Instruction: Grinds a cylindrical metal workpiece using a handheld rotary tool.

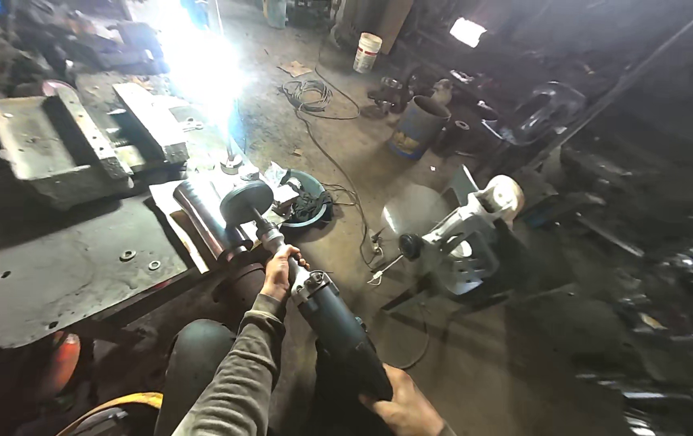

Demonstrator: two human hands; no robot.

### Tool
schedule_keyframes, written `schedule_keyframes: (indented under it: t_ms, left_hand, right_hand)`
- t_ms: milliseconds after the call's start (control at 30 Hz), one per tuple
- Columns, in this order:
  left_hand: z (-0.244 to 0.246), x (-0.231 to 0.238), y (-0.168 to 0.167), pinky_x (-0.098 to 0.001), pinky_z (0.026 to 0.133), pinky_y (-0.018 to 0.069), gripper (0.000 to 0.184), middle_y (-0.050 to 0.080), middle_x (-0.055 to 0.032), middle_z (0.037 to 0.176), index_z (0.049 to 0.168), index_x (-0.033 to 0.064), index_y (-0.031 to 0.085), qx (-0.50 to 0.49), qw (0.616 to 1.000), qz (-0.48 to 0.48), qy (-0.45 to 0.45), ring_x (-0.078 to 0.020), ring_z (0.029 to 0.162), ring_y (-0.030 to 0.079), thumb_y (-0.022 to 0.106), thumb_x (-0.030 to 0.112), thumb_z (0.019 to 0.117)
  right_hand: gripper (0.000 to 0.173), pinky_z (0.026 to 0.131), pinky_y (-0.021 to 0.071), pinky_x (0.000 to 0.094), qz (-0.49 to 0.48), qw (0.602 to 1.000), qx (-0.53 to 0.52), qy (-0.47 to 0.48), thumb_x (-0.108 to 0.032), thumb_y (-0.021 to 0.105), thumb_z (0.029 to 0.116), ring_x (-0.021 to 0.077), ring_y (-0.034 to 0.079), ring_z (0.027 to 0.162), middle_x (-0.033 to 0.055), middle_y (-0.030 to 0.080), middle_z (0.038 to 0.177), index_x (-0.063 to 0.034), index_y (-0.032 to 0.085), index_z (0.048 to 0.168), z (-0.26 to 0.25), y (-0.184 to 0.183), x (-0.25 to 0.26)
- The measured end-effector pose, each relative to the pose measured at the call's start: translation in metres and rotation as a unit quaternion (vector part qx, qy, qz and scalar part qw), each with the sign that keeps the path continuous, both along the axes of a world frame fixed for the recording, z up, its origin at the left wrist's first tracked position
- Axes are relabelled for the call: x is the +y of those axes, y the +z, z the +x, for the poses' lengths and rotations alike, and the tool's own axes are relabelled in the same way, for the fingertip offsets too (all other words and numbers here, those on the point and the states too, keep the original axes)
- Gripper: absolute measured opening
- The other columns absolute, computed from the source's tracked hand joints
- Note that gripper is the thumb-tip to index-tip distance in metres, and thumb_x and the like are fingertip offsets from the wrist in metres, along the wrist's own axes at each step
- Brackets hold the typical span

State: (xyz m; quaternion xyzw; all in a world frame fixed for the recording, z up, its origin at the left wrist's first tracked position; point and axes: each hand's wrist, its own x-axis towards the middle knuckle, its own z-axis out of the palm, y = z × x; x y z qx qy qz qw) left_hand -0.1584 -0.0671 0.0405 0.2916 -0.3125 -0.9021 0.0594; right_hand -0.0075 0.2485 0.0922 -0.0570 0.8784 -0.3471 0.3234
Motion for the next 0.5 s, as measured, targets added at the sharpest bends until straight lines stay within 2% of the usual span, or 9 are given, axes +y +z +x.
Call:
schedule_keyframes:
  t_ms: [133,300,500]
  left_hand:
    - [0.014,-0.004,0.009,-0.0379,0.057,0.0574,0.02,0.056,-0.0071,0.064,0.084,0.0062,0.052,0.021,1.0,0.001,-0.001,-0.0203,0.054,0.059,0.045,0.011,0.1022]
    - [0.041,-0.01,0.024,-0.0344,0.058,0.0575,0.024,0.053,-0.0036,0.063,0.082,0.0091,0.05,0.065,0.998,0.01,0.017,-0.0168,0.053,0.057,0.039,0.011,0.1036]
    - [0.075,-0.03,0.01,-0.0349,0.062,0.0585,0.029,0.055,-0.0012,0.062,0.077,0.0123,0.052,0.129,0.991,0.002,0.035,-0.0154,0.056,0.06,0.037,0.012,0.1022]
  right_hand:
    - [0.054,0.097,0.0579,0.048,0.027,0.999,0.008,0.025,-0.041,0.083,0.0805,0.0188,0.073,0.103,0.0071,0.076,0.107,-0.0093,0.07,0.122,0.005,0.007,-0.001]
    - [0.057,0.098,0.0567,0.0517,0.059,0.996,0.025,0.057,-0.043,0.08,0.0851,0.0243,0.073,0.105,0.0115,0.076,0.108,-0.0067,0.067,0.127,0.016,0.022,-0.006]
    - [0.054,0.092,0.0581,0.0562,0.083,0.991,0.027,0.101,-0.045,0.076,0.0873,0.0262,0.074,0.1,0.0097,0.077,0.104,-0.0144,0.066,0.131,0.022,0.02,-0.012]
